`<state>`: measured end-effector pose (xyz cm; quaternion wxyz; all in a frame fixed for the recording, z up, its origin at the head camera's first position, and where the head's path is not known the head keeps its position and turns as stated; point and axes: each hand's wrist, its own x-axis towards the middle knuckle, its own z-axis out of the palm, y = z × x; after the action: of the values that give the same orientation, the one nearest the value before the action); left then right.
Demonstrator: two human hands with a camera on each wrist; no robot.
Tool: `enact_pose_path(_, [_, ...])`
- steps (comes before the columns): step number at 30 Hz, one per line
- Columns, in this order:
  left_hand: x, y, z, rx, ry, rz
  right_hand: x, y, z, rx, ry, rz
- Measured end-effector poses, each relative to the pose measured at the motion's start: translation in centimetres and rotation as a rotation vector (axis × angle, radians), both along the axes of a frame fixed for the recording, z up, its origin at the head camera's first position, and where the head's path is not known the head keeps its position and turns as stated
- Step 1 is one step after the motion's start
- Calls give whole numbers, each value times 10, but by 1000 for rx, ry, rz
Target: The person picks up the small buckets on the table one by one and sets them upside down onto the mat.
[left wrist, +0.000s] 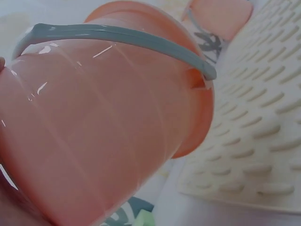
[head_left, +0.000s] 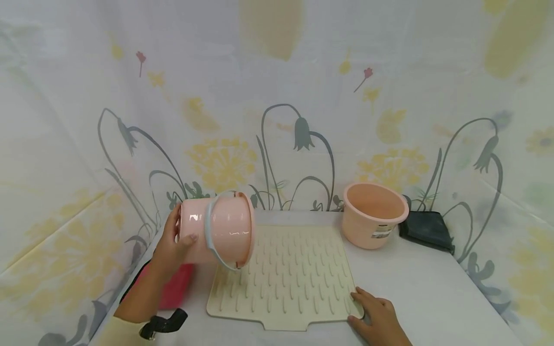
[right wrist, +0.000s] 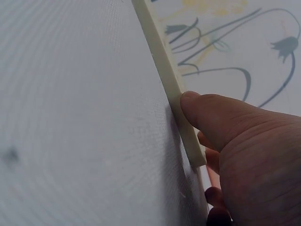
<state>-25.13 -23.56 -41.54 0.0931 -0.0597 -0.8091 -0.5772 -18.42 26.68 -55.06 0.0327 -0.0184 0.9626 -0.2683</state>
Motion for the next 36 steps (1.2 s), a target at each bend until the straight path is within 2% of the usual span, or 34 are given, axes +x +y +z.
enact_pose_path(6, [-13,-9,9,-12,-9,-52,1,-1,0,-6,12,0])
enact_pose_path(9, [-18,-9,14,-19,12,-89,1,-2,1,-2,29,5])
enact_pose_path(15, [-29,-8,23,-126,54,-129,1,-3,3,6,38,4])
enact_pose_path(19, [-34,-6,21,-260,67,-114,2,-3,4,11,47,18])
enact_pose_path(24, [-33,4,14,-435,56,-68,3,-2,5,12,47,32])
enact_pose_path(31, [-37,20,5,-514,69,-49,2,0,0,18,49,32])
enact_pose_path(36, [-40,31,8,-610,31,-37,2,1,1,16,41,26])
